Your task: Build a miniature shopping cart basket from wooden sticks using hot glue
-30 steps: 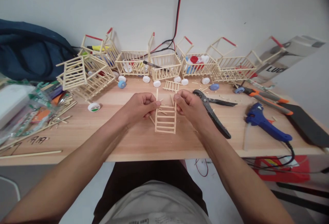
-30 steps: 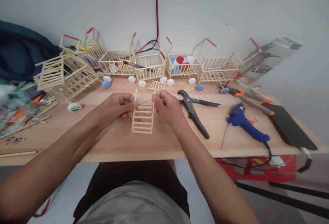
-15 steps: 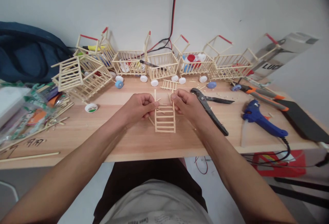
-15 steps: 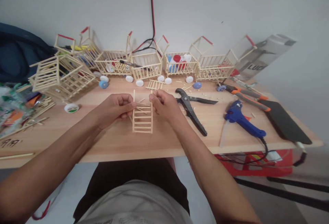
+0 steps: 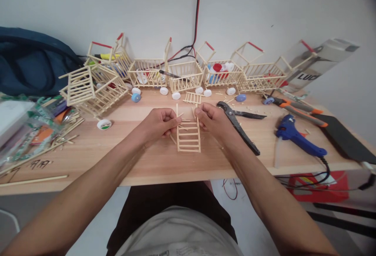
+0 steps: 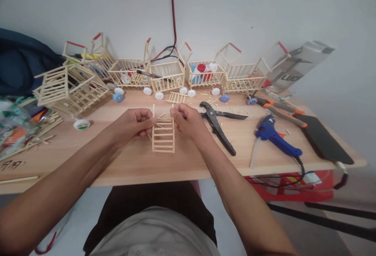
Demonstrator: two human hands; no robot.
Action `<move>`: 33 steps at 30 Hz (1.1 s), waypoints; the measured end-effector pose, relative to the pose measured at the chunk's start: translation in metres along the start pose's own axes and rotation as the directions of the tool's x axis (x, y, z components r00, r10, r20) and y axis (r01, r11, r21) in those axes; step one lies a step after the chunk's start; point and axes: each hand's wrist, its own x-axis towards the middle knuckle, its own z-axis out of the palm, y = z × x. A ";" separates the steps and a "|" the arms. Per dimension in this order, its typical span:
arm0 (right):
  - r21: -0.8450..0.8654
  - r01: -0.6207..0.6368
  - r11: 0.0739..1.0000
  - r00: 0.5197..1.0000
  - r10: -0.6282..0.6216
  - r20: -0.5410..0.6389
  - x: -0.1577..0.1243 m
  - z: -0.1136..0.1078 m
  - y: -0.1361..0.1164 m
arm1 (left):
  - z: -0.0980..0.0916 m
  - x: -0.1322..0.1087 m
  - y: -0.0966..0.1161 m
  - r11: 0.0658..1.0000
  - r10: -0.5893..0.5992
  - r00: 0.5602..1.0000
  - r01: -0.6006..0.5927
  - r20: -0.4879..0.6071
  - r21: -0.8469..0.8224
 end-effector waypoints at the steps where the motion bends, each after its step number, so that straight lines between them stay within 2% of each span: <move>1: -0.002 0.000 1.000 1.000 0.000 0.001 0.000 0.000 0.000 | 0.000 0.000 0.000 1.000 -0.004 1.000 0.004 -0.001 -0.003; 16: -0.005 -0.020 1.000 1.000 0.020 -0.015 0.003 -0.001 0.000 | -0.003 0.002 0.003 1.000 -0.015 1.000 0.015 0.016 -0.022; 19: -0.049 -0.028 0.998 0.996 0.024 -0.085 0.000 -0.004 -0.010 | -0.008 0.003 0.004 0.999 -0.030 0.999 0.031 0.015 -0.036; 21: -0.194 -0.011 0.981 0.985 -0.023 -0.170 -0.007 -0.012 -0.022 | -0.013 0.003 0.006 0.997 -0.056 0.998 0.057 0.009 -0.051; 24: -0.514 0.002 0.858 0.937 -0.181 -0.299 -0.029 -0.042 -0.040 | -0.020 0.002 0.009 0.997 -0.041 0.999 0.040 -0.008 -0.066; 27: -0.730 -0.148 0.668 0.896 -0.223 -0.385 -0.065 -0.094 -0.040 | -0.025 0.002 0.010 0.995 -0.023 1.000 0.023 -0.008 -0.098; 29: -0.840 -0.282 0.464 0.883 -0.218 -0.416 -0.093 -0.136 -0.023 | -0.026 0.002 0.011 0.992 -0.023 1.000 0.022 -0.006 -0.121; 31: -0.866 -0.418 0.274 0.868 -0.160 -0.469 -0.118 -0.174 0.005 | -0.026 0.002 0.011 0.990 -0.025 1.000 0.027 0.012 -0.137; 32: -0.846 -0.475 0.243 0.843 -0.151 -0.516 -0.128 -0.190 0.020 | -0.026 0.002 0.011 0.989 -0.027 0.999 0.030 0.020 -0.148; 33: -0.842 -0.464 0.276 0.842 -0.156 -0.516 -0.135 -0.202 0.034 | -0.026 0.002 0.011 0.987 -0.026 0.999 0.029 0.022 -0.160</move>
